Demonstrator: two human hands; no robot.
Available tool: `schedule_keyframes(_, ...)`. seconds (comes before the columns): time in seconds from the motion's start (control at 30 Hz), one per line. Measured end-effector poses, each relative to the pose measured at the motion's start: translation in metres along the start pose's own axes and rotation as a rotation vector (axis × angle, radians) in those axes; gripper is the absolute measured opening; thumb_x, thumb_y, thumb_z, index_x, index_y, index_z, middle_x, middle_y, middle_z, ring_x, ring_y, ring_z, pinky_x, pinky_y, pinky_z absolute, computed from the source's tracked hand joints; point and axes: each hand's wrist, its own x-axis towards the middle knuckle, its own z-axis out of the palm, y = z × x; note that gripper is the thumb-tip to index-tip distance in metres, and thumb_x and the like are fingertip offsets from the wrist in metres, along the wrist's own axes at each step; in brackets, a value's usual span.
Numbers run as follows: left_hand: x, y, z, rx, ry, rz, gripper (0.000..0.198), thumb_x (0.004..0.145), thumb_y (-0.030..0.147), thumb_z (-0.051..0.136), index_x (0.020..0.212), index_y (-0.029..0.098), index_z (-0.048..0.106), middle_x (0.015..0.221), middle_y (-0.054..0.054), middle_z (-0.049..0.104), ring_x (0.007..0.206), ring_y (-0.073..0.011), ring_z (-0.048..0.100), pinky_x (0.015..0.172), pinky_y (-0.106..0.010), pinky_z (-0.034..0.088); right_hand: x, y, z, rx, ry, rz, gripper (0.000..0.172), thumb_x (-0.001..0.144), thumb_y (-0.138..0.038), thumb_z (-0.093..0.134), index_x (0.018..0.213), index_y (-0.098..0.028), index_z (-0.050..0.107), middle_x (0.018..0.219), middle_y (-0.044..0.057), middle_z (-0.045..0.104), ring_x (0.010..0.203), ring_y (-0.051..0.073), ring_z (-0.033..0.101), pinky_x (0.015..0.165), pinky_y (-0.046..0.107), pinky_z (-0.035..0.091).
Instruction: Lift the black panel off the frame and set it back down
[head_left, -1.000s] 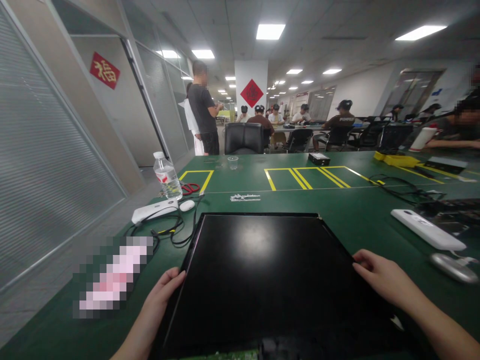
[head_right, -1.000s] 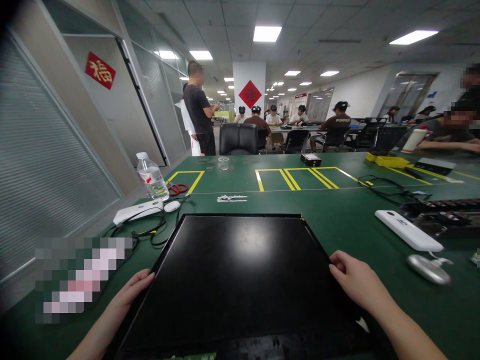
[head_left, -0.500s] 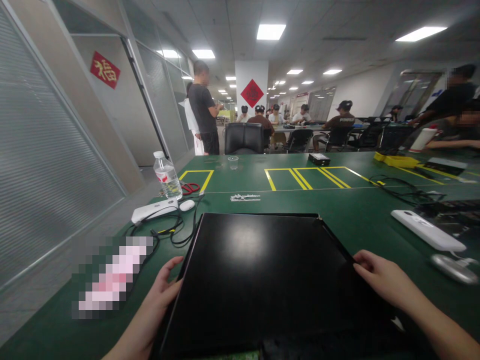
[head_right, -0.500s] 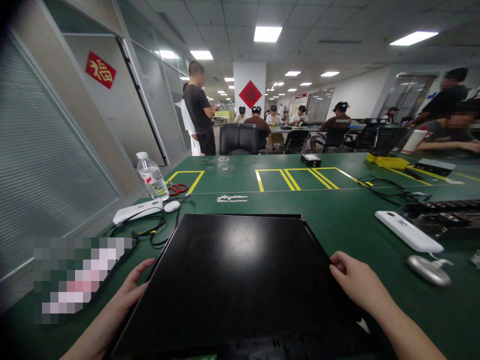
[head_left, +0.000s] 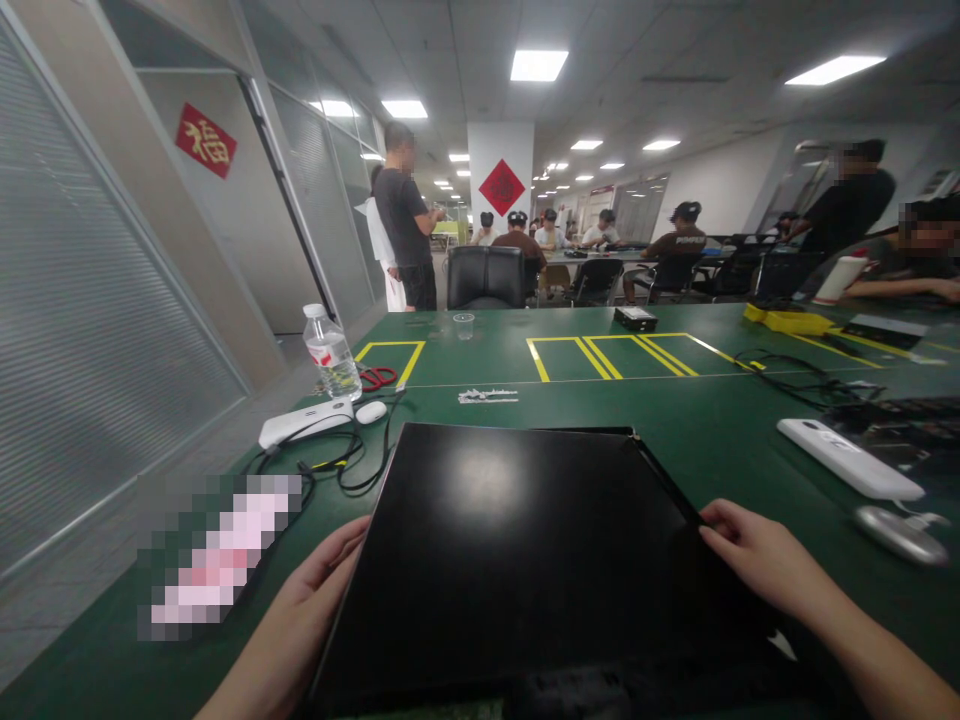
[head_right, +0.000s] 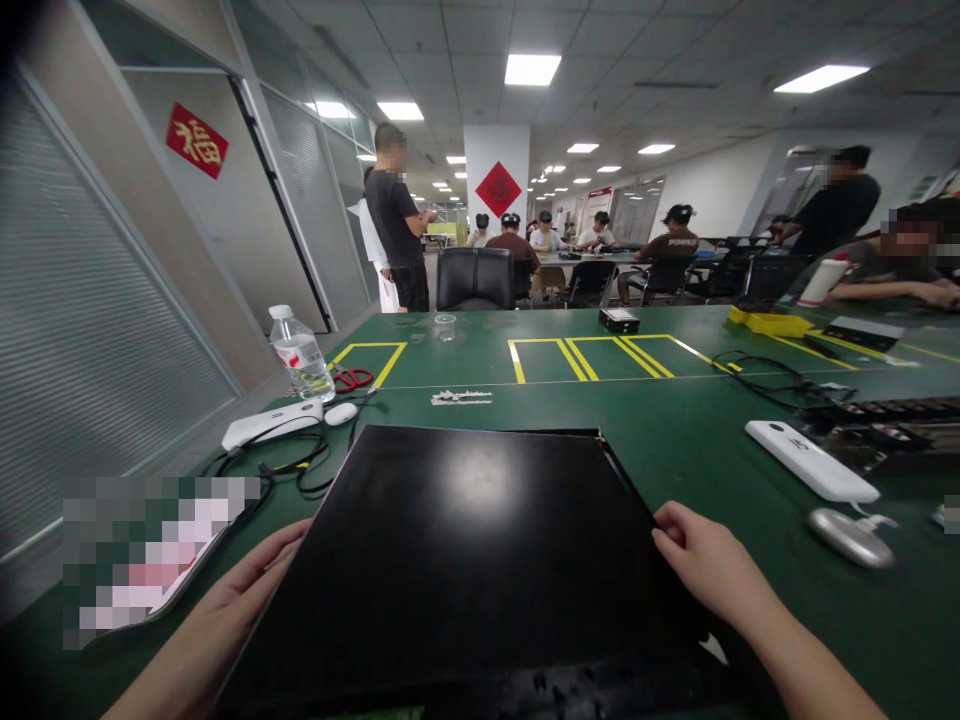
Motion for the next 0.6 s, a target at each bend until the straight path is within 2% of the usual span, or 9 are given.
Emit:
schedule_keyframes(0.13,0.0043,-0.0036,-0.0052,0.024,-0.034,0.031,0.071,0.052,0.049,0.091,0.116,0.029,0.068,0.099,-0.004,0.082,0.079,-0.0299,0.077,0.066,-0.035,0.06,-0.0006,-0.0001,0.0003,0.021,0.003,0.002,0.019,0.08,-0.039,0.049,0.082,-0.026,0.062,0.067,0.001,0.069,0.063,0.02,0.064,0.059,0.03,0.042)
schedule_keyframes(0.33,0.008,-0.0058,-0.0088,0.018,-0.082,0.056,0.06,0.059,0.045,0.089,0.113,0.03,0.07,0.099,-0.001,0.082,0.083,-0.0268,0.076,0.071,-0.032,0.059,-0.0005,0.0003,-0.001,0.004,-0.013,0.004,0.02,0.081,-0.039,0.048,0.085,-0.025,0.062,0.072,0.002,0.071,0.067,0.021,0.065,0.062,0.031,0.043)
schedule_keyframes(0.6,0.0038,-0.0017,-0.005,0.044,-0.002,0.003,0.065,0.048,0.051,0.092,0.105,0.029,0.073,0.096,-0.004,0.082,0.087,-0.0312,0.076,0.068,-0.033,0.06,0.0002,-0.0007,-0.001,-0.004,0.012,-0.018,0.017,0.08,-0.038,0.049,0.081,-0.026,0.061,0.069,0.002,0.07,0.066,0.02,0.065,0.061,0.031,0.043)
